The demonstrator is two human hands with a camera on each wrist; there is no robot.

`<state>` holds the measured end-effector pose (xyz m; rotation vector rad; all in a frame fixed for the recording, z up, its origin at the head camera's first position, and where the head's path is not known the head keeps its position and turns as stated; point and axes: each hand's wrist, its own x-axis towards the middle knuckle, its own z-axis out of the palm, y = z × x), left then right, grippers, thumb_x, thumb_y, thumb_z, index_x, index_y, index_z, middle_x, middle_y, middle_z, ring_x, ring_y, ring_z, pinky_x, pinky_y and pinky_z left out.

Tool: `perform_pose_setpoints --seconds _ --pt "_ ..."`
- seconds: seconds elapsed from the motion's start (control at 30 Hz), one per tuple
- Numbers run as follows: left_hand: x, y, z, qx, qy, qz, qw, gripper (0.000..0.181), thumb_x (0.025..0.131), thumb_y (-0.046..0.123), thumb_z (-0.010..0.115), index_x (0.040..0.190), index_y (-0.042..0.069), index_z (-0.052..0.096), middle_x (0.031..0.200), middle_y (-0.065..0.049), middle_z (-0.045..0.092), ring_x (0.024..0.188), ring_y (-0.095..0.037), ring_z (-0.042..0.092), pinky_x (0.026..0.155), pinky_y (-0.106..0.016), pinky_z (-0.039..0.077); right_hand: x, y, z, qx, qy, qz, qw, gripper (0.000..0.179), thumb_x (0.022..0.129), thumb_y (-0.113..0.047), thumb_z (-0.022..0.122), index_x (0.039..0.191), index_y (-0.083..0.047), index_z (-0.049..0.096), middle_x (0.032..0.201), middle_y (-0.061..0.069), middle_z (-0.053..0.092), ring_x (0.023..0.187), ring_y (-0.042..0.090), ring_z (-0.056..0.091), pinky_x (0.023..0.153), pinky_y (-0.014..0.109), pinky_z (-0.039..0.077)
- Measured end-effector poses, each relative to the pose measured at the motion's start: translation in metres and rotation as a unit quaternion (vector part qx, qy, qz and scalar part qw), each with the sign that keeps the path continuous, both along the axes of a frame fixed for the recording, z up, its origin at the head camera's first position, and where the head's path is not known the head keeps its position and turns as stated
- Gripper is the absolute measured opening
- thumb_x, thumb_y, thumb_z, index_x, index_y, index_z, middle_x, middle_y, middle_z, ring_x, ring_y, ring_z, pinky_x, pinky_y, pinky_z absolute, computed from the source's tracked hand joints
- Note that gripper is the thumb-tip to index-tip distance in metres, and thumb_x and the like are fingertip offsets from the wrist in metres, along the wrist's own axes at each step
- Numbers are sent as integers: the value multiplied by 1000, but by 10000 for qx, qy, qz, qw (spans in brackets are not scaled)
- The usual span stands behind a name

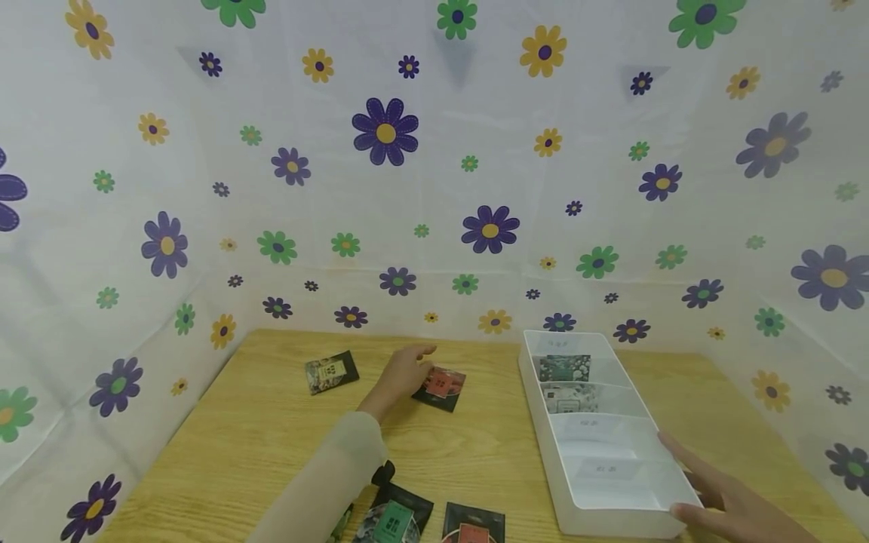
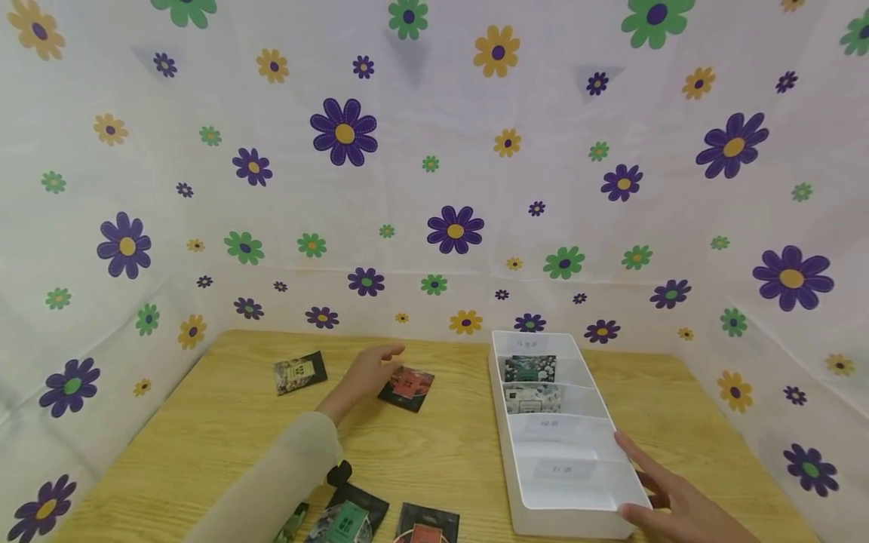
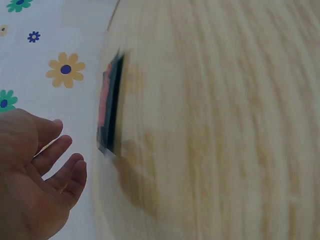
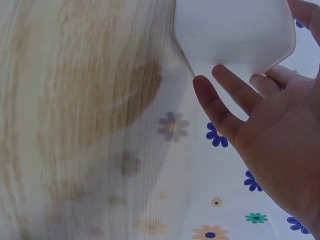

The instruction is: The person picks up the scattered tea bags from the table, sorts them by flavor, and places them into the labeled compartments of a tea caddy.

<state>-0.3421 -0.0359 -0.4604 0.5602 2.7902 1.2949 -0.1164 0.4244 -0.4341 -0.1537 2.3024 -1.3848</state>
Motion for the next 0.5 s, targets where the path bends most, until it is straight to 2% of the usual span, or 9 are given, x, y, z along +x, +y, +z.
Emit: perform_pose_setpoints --seconds 0.2,0.3,0.37,0.5 --pt "-2 -2 -7 -234 -395 -248 9986 50 105 13 62 152 2 49 150 -17 54 141 -36 46 112 -52 41 0 0 -1 33 12 27 10000 84 111 -26 48 162 -15 -17 159 45 -1 123 45 58 86 47 60" --pt "-4 -3 -9 -629 -191 -505 9966 54 102 15 66 151 -2 49 147 -20 56 139 -37 49 112 -50 41 0 1 -1 -28 25 69 10000 83 111 -25 48 162 -16 -18 159 45 -2 122 43 58 86 45 60" --pt "-4 -2 -10 -856 -31 -708 9938 50 101 16 69 144 -4 55 136 -22 62 127 -36 58 105 -47 48 -1 1 -1 -9 17 78 10000 83 111 -25 48 162 -15 -18 159 45 -3 122 42 58 87 44 60" --pt "0 -3 -7 -1484 235 -941 9842 48 99 22 72 140 -2 60 135 -21 62 127 -37 56 106 -48 46 -2 1 -1 52 51 112 9999 84 111 -24 48 161 -13 -19 158 45 -5 121 42 58 87 42 60"
